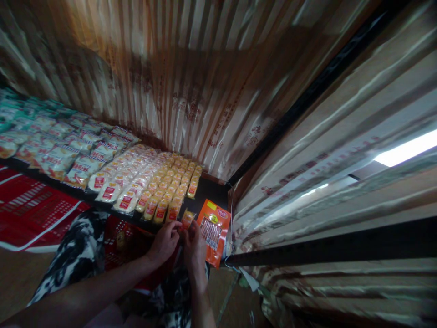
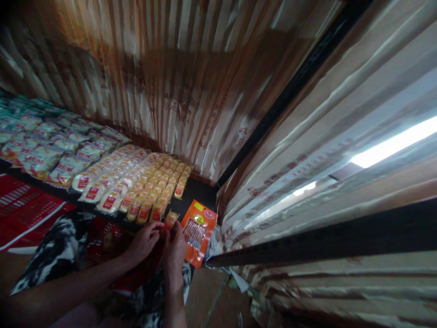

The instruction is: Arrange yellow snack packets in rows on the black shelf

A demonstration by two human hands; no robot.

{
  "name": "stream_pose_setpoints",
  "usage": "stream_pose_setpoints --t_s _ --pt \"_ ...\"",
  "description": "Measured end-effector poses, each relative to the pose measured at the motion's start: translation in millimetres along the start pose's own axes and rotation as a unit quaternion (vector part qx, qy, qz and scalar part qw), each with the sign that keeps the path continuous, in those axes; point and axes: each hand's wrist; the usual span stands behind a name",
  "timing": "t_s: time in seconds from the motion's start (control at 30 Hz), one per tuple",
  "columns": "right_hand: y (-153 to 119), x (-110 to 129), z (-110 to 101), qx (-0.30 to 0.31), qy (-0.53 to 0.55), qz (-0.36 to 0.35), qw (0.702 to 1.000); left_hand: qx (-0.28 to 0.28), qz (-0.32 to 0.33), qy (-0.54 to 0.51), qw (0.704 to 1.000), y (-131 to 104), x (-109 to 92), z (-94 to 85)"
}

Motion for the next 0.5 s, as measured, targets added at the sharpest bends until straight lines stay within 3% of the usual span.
stream_pose_setpoints --t_s 0.23,0.5 --pt "11 3 -3 -0.011 0.017 -0.010 1.000 0.010 0.003 0.041 0.999 1 -7 2.7" --pt "23 -1 0 -0.015 0.013 0.004 1.000 0.021 -0.018 -0.024 0.999 6 0 11.4"
Point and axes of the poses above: each hand's wrist, its own y-axis towards the middle knuckle, its own z-axis out of the palm, x = y × z, and after that the axes turned 13 degrees about -y, right-handed
